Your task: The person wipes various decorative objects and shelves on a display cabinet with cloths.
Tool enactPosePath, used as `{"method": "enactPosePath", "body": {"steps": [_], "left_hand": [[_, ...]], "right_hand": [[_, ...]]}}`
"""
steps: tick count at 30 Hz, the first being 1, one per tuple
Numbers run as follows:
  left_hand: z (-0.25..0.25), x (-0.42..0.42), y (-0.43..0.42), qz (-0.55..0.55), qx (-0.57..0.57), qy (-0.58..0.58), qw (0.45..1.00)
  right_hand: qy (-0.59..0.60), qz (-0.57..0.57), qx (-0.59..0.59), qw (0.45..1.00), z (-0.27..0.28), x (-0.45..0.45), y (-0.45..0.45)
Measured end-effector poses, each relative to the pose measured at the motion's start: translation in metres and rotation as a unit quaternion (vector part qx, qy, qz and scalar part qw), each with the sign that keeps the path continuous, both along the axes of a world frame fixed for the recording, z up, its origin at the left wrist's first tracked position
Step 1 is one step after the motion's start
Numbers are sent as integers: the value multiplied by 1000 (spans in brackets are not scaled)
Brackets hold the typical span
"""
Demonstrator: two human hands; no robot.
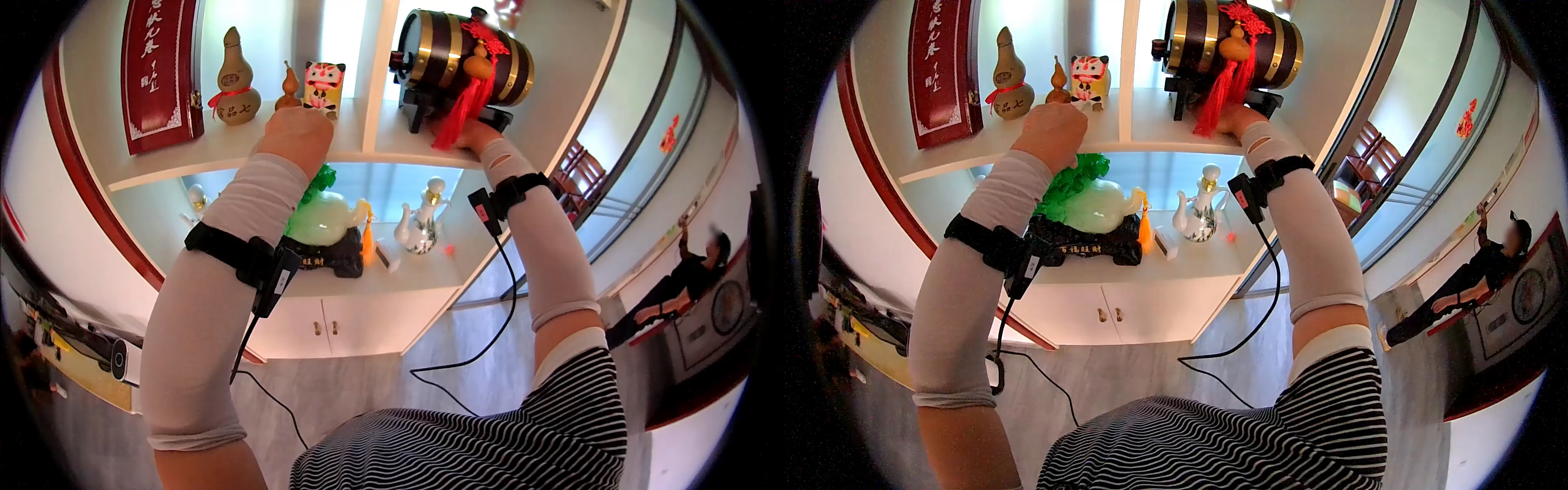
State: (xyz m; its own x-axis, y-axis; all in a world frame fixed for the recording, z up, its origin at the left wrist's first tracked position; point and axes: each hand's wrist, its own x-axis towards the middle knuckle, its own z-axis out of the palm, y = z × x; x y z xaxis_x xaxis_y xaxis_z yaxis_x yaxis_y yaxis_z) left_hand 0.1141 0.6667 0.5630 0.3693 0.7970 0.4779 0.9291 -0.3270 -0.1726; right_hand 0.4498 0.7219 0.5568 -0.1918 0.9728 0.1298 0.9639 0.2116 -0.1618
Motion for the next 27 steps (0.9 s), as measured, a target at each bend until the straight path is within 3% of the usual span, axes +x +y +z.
{"method": "enactPosePath", "body": {"steps": [3,19,21,27], "left_hand": [[3,-2,-8,-28,15,46,998],[6,-3,-10,-21,-7,84,996],[1,-2,-6,-13,20,7,1000],[0,-2,-3,-12,27,39,999]], "right_hand": [[-17,-6,30,999,-43,57,87],[-85,-33,192,977,-21,-4,35],[-104,-27,225,968,-19,-8,31],[-170,-4,350,921,-15,-19,13]]}}
